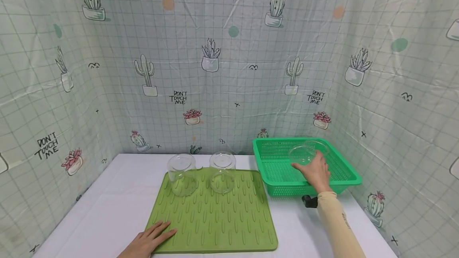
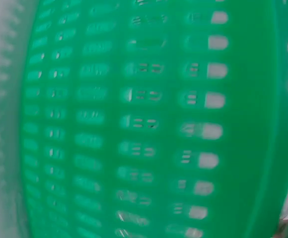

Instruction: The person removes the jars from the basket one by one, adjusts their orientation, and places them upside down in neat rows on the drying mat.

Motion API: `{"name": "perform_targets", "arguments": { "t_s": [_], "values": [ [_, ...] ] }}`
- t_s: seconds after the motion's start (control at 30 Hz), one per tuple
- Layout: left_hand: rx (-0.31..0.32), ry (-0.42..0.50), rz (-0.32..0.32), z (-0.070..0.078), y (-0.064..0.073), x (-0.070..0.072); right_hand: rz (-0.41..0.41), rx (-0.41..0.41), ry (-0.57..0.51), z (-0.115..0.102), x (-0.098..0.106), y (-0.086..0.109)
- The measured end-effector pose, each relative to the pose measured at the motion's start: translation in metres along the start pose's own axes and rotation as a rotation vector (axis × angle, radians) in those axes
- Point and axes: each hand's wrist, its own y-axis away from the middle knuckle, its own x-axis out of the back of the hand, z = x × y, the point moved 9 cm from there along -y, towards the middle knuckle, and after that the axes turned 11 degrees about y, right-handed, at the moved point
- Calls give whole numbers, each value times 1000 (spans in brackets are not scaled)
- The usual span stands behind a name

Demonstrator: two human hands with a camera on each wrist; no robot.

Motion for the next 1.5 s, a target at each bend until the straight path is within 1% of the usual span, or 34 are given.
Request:
{"name": "perform_targets", "arguments": {
  "t_s": [0.17, 0.37, 0.47, 0.67, 0.87, 1.0, 1.13, 1.23, 1.3, 1.37, 1.43, 1.5],
  "values": [
    [2, 2, -2, 0, 0, 0, 103, 43, -12, -17, 12, 3],
    [7, -1, -8, 0, -1, -1, 231, 130, 20, -44, 30, 11],
    [8, -7, -9, 0, -1, -1, 269, 181, 28, -60, 36, 17],
    [3, -11, -6, 0, -1, -1, 351, 315, 42, -98, 49, 37],
    [-3, -3, 1, 1, 0, 0, 462, 481, 67, -138, 61, 68],
    [-4, 4, 1, 1, 0, 0, 482, 563, 87, -162, 56, 88],
    [-1, 12, 6, 2, 1, -1, 483, 639, 129, -184, 44, 109],
    [11, 22, 0, 2, 1, -2, 489, 688, 166, -195, 35, 123],
    [21, 23, -19, 2, 1, -2, 500, 714, 187, -201, 31, 130],
    [29, 18, -53, 3, 0, -2, 507, 738, 194, -207, 27, 137],
    [40, 15, -101, 4, 0, 0, 511, 762, 197, -212, 25, 142],
    [44, 42, -153, 8, -2, 6, 510, 788, 202, -218, 23, 147]
  ]
}}
